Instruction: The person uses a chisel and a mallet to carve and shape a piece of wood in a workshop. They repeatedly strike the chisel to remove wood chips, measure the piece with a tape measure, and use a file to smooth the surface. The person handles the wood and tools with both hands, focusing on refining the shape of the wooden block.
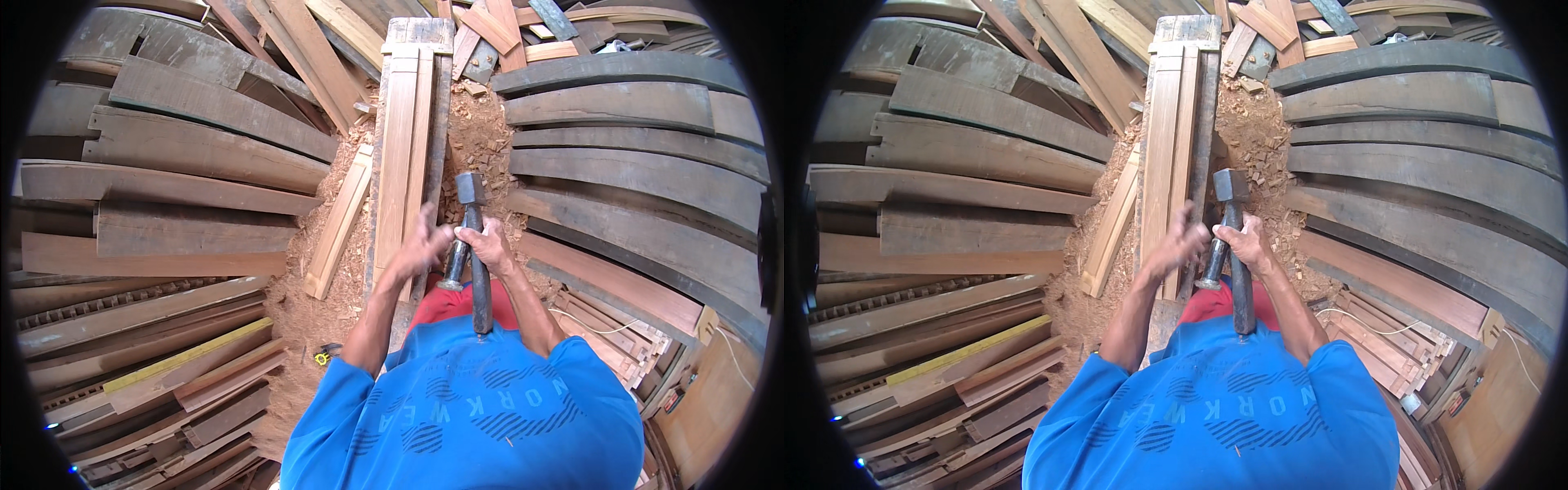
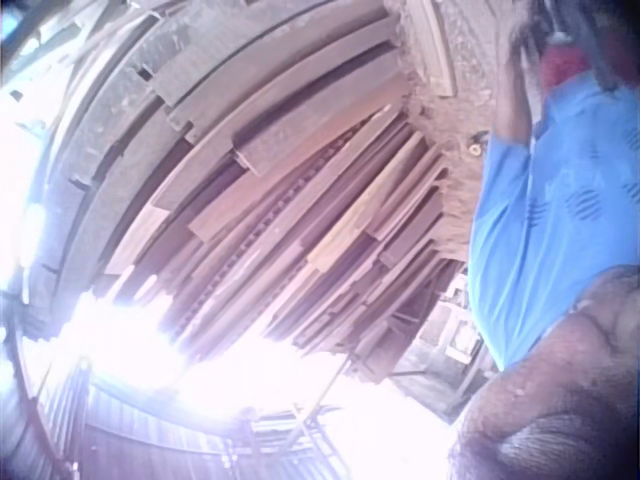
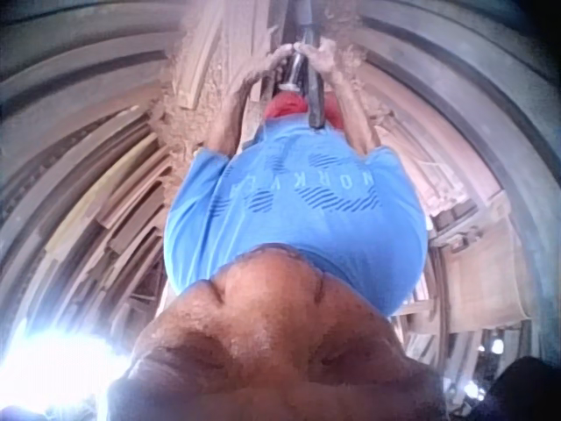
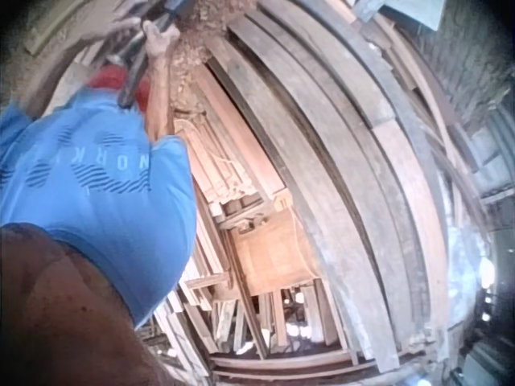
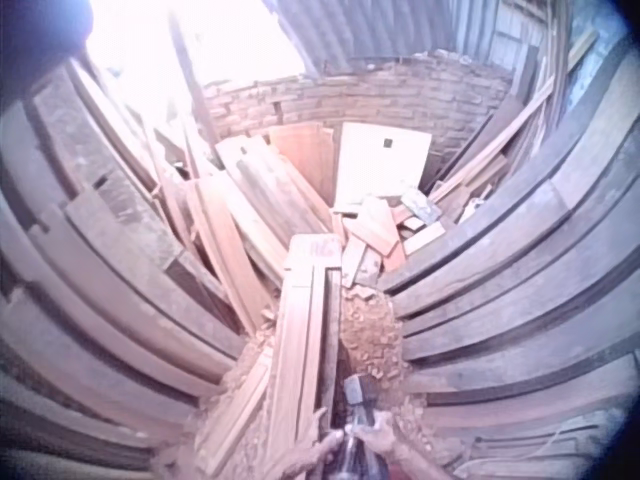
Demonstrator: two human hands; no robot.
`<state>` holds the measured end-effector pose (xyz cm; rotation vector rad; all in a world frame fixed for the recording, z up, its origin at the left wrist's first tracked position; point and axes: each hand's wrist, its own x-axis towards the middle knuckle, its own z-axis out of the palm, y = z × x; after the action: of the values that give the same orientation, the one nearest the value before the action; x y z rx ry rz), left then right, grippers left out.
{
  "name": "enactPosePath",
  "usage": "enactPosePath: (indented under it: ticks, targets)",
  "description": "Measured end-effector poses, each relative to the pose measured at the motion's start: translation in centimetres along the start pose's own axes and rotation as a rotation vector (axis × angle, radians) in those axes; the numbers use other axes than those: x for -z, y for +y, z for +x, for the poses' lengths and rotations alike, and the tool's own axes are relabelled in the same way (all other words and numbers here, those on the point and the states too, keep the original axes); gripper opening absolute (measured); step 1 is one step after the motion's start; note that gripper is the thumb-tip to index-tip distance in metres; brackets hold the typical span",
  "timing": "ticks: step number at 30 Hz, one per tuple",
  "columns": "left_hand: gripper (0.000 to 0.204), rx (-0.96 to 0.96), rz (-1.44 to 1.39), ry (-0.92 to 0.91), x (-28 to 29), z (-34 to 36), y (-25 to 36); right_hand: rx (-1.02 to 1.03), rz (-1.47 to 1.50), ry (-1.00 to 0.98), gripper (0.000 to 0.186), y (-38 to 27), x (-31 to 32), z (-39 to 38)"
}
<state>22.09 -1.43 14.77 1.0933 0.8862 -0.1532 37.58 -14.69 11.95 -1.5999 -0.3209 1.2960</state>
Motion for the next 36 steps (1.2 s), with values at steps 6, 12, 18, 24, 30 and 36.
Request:
enactPosePath:
  ticks: [6,12,18,24,30,36]
  targets:
    - [0.077,-0.079,-0.052,0.003,-4.1,-4.8,-4.9,0.044,-0.089,-0.084,0.024,-0.7,-2.2,-0.7]
    - [0.054,-0.112,-0.259,0.516,-1.1,-10.0,-8.3,0.028,-0.495,-0.077,0.046,-0.1,-3.1,2.1]
    - [0.05,-0.367,-0.602,0.94,4.2,-14.0,-9.4,0.039,-1.087,-0.459,0.054,-2.4,-7.1,1.6]
    - [0.052,-0.476,-0.629,1.19,5.0,-16.6,-9.8,0.225,-1.477,-1.153,0.026,2.7,-15.0,-3.8]
    - [0.055,-0.411,-0.57,1.196,3.9,-17.6,-11.5,0.254,-1.483,-1.287,0.025,11.8,-14.5,-6.7]
    - [0.051,-0.276,-0.407,1.076,3.6,-15.8,-11.1,0.251,-1.675,-1.116,0.03,8.7,-10.4,-6.6]
